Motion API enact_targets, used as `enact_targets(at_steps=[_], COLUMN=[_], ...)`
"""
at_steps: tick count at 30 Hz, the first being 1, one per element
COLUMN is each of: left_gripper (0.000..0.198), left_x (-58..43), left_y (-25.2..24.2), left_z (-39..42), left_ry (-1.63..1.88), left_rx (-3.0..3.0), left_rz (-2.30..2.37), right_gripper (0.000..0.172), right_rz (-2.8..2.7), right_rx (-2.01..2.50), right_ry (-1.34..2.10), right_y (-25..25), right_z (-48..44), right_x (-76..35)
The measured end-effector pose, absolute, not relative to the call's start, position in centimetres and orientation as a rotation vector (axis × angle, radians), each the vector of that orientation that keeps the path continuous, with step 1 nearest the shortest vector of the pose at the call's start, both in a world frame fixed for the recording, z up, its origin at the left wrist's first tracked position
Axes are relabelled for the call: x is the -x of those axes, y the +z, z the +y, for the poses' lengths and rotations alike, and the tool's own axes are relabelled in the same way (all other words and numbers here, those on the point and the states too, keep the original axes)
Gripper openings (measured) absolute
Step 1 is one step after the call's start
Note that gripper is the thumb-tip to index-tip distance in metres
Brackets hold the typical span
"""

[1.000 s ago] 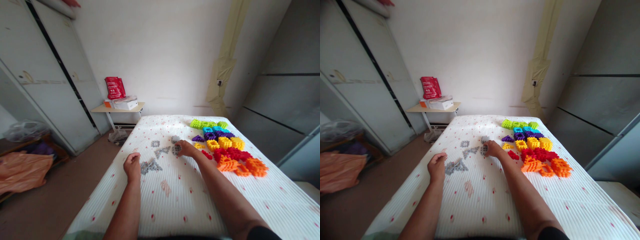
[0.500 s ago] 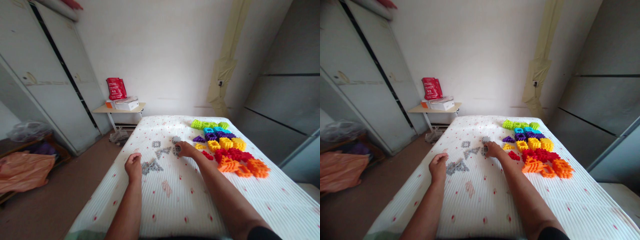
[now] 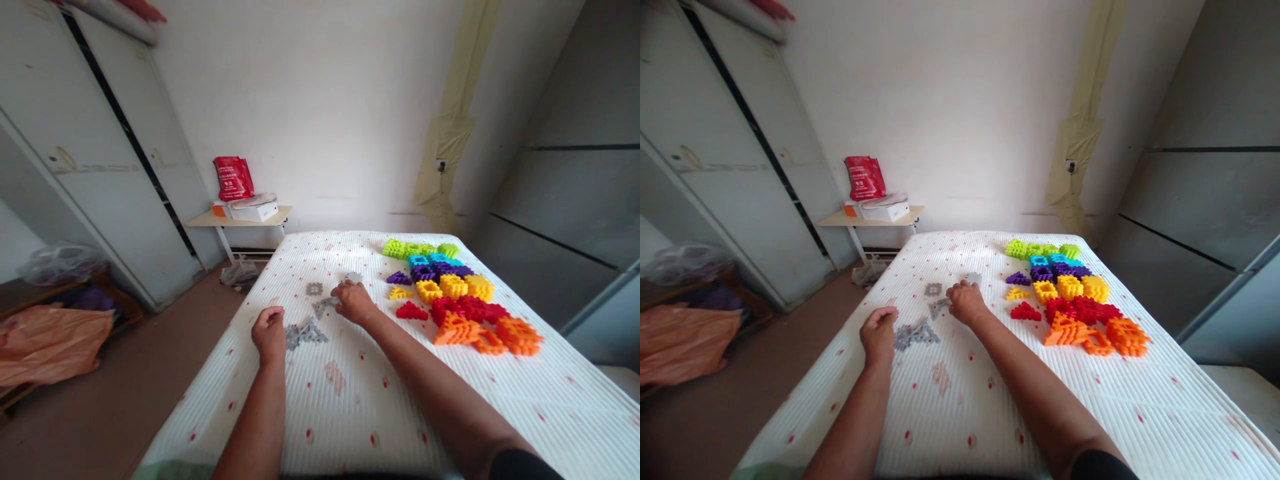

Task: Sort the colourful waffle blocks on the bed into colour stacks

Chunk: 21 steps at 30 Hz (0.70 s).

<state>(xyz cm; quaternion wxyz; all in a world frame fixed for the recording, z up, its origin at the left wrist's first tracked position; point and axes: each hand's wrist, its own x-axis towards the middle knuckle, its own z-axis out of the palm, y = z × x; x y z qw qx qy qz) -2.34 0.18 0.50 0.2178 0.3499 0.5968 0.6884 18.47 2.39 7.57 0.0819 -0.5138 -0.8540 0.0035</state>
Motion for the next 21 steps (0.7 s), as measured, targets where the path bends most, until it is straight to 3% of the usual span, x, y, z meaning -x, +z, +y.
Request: enact_targets(at_steps=[8,15,21], left_gripper=[0.015,0.015,0.013], left_x=[2.4,2.3,2.4], left_y=[0.6,0.5,0.3], left_z=[0.2,0.2,0.3], left_ry=[1.891,1.899,1.904], left_rx=[-0.975,-0.959,-0.973], left_rz=[1.660,1.655,1.650], right_gripper=[0.028,0.026,0.018], right_rz=[-2.606,-2.437,-2.004], right_rx=[1.537,1.509,1.501], right_ry=[-0.174,-0.193,0.519], right_y=[5.3,7.1,7.3], right_z=[3.5,2.2,-1.2], right_x=[-16.6,-16.9,-19.7])
